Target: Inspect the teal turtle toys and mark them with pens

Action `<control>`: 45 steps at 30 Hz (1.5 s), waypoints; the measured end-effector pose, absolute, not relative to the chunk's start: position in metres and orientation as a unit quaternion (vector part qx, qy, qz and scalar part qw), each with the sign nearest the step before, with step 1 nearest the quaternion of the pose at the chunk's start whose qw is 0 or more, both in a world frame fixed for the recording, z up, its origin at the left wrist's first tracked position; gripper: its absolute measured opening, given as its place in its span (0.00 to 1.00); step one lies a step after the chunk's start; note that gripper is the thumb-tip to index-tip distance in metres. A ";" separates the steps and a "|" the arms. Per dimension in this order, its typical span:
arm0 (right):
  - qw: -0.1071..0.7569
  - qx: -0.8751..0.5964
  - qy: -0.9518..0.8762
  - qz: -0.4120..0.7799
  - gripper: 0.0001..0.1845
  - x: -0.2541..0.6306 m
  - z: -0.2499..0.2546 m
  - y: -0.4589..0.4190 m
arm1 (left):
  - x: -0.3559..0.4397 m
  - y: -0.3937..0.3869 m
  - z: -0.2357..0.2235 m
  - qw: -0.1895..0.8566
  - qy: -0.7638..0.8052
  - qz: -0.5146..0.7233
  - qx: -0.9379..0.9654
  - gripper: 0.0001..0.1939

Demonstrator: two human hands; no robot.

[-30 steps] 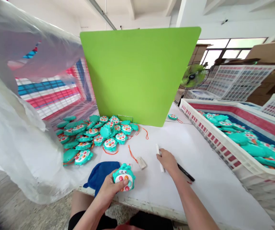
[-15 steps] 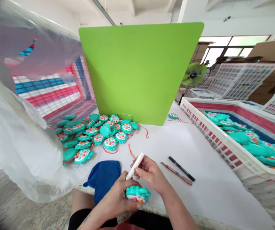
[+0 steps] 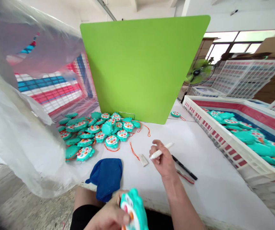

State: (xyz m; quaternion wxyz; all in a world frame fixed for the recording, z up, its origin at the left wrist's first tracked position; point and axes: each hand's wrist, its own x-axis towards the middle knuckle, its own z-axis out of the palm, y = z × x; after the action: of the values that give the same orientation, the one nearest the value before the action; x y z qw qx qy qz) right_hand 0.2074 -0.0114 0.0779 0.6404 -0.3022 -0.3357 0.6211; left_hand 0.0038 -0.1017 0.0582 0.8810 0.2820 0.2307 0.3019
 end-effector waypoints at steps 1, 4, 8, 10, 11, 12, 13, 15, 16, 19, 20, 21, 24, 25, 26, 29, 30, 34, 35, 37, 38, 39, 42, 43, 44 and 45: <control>0.656 -0.307 -0.332 0.604 0.11 0.210 0.079 -0.010 | 0.005 -0.095 0.052 0.864 0.244 0.353 0.264 0.18; 0.670 -0.324 -0.360 0.562 0.16 0.201 0.070 -0.018 | 0.009 -0.070 0.035 0.779 0.346 0.464 0.241 0.24; 0.654 -0.395 -0.381 0.520 0.16 0.169 0.038 -0.038 | 0.013 -0.056 0.020 0.728 0.410 0.497 0.233 0.31; 0.655 -0.427 -0.378 0.495 0.14 0.157 0.023 -0.045 | 0.016 -0.058 0.016 0.720 0.415 0.502 0.237 0.32; 0.656 -0.437 -0.380 0.484 0.14 0.153 0.018 -0.048 | 0.018 -0.059 0.014 0.716 0.422 0.503 0.238 0.32; 0.653 -0.444 -0.384 0.478 0.13 0.150 0.013 -0.050 | 0.020 -0.060 0.013 0.712 0.429 0.503 0.238 0.33; 0.650 -0.448 -0.389 0.476 0.13 0.148 0.010 -0.051 | 0.021 -0.060 0.013 0.707 0.437 0.502 0.240 0.33; 0.642 -0.450 -0.399 0.475 0.13 0.146 0.006 -0.053 | 0.024 -0.060 0.012 0.696 0.449 0.501 0.251 0.34; 0.639 -0.450 -0.406 0.474 0.13 0.146 0.005 -0.054 | 0.026 -0.059 0.012 0.692 0.452 0.501 0.258 0.34; 0.631 -0.454 -0.427 0.462 0.12 0.146 0.002 -0.055 | 0.029 -0.058 0.011 0.684 0.454 0.501 0.274 0.33; 0.631 -0.456 -0.431 0.456 0.12 0.147 0.000 -0.055 | 0.030 -0.058 0.011 0.683 0.454 0.502 0.276 0.32; 0.631 -0.458 -0.433 0.452 0.11 0.147 -0.001 -0.055 | 0.031 -0.058 0.011 0.683 0.452 0.503 0.276 0.32; 0.633 -0.453 -0.445 0.444 0.09 0.149 -0.005 -0.055 | 0.031 -0.059 0.011 0.685 0.449 0.505 0.273 0.32; 0.632 -0.450 -0.450 0.443 0.09 0.150 -0.006 -0.055 | 0.031 -0.059 0.011 0.685 0.451 0.503 0.273 0.33; 0.631 -0.448 -0.455 0.440 0.08 0.150 -0.006 -0.055 | 0.031 -0.059 0.012 0.686 0.452 0.500 0.273 0.33; 0.626 -0.455 -0.465 0.431 0.08 0.150 -0.004 -0.055 | 0.032 -0.058 0.014 0.687 0.456 0.496 0.272 0.34; 0.623 -0.458 -0.468 0.427 0.08 0.150 -0.002 -0.056 | 0.032 -0.058 0.015 0.687 0.456 0.496 0.272 0.35; 0.613 -0.466 -0.486 0.413 0.08 0.149 0.007 -0.056 | 0.033 -0.057 0.016 0.683 0.458 0.501 0.269 0.34; 0.611 -0.466 -0.491 0.411 0.08 0.149 0.008 -0.056 | 0.033 -0.057 0.015 0.681 0.457 0.504 0.270 0.33; 0.604 -0.469 -0.498 0.409 0.08 0.149 0.010 -0.056 | 0.033 -0.057 0.015 0.679 0.450 0.511 0.275 0.32; 0.601 -0.472 -0.499 0.410 0.08 0.149 0.011 -0.056 | 0.033 -0.057 0.015 0.677 0.446 0.514 0.278 0.31; 0.599 -0.475 -0.497 0.411 0.08 0.150 0.010 -0.056 | 0.034 -0.057 0.015 0.676 0.444 0.517 0.279 0.31; 0.600 -0.482 -0.482 0.420 0.09 0.150 0.009 -0.056 | 0.033 -0.057 0.015 0.678 0.449 0.515 0.272 0.33; 0.600 -0.484 -0.477 0.422 0.09 0.150 0.009 -0.056 | 0.033 -0.057 0.015 0.680 0.452 0.510 0.269 0.33; 0.599 -0.486 -0.475 0.423 0.09 0.150 0.010 -0.056 | 0.033 -0.057 0.015 0.683 0.455 0.505 0.268 0.33; 0.597 -0.488 -0.476 0.423 0.09 0.149 0.010 -0.056 | 0.033 -0.057 0.015 0.686 0.458 0.499 0.268 0.34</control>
State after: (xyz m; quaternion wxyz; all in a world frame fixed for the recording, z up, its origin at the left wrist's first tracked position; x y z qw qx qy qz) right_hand 0.1494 -0.0559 0.0104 0.5972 -0.4881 -0.4757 0.4229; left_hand 0.0328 -0.0570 0.0155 0.6855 0.2677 0.4575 0.4991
